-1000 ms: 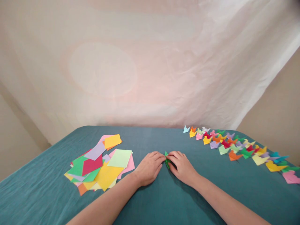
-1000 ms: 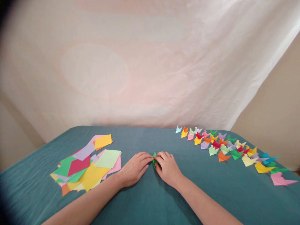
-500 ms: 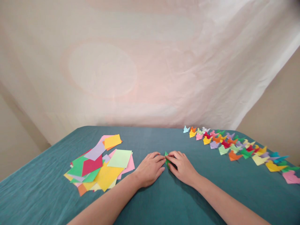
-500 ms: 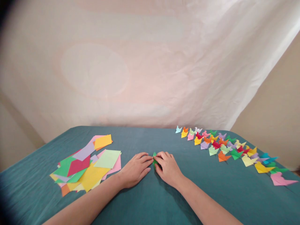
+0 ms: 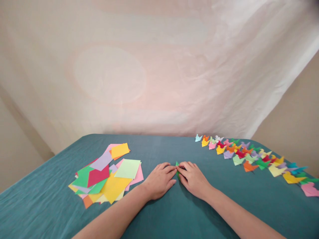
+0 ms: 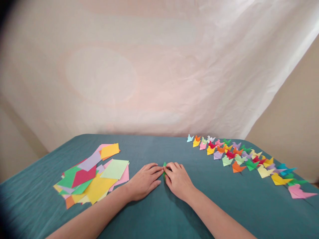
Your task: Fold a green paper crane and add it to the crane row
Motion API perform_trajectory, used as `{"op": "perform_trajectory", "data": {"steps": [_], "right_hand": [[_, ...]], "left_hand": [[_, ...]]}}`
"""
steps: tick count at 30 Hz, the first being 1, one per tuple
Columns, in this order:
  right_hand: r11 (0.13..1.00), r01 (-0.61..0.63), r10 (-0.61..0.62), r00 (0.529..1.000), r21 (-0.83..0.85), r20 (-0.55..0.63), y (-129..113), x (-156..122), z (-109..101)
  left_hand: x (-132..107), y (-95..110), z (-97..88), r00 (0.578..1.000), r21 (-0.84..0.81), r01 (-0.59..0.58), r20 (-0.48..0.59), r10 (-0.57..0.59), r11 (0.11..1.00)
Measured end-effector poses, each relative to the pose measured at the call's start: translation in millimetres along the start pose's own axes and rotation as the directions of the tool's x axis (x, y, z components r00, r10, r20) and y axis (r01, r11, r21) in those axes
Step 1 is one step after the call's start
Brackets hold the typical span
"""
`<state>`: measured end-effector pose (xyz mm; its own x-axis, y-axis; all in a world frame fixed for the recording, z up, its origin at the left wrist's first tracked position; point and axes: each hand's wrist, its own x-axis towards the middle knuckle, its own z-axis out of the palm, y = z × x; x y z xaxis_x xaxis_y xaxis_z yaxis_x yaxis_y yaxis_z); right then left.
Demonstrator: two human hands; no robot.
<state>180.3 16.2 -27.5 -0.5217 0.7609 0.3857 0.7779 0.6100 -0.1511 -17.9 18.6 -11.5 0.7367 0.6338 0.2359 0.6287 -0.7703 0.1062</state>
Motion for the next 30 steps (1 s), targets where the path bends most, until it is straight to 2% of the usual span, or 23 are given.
{"op": "perform_trajectory", "data": {"steps": [8,20,30], "right_hand": [[0.998,0.014,-0.013,1.000,-0.065,0.017,-2.3,1.1,-0.5],[0.996,-0.001,0.004,0.999,-0.086,0.035,-10.1,-0.8,-1.8],[0.999,0.028,-0.027,0.998,-0.026,0.058,-9.7,-1.4,-12.1]], "left_hand": [[-0.3,0.9,1.3,0.999,0.025,0.020,-0.030,-0.019,1.000],[-1.1,3.7,4.1,0.999,0.087,0.049,-0.021,-0.047,0.995],[-1.2,3.8,4.3,0.999,0.088,0.050,-0.025,-0.048,0.995]]}}
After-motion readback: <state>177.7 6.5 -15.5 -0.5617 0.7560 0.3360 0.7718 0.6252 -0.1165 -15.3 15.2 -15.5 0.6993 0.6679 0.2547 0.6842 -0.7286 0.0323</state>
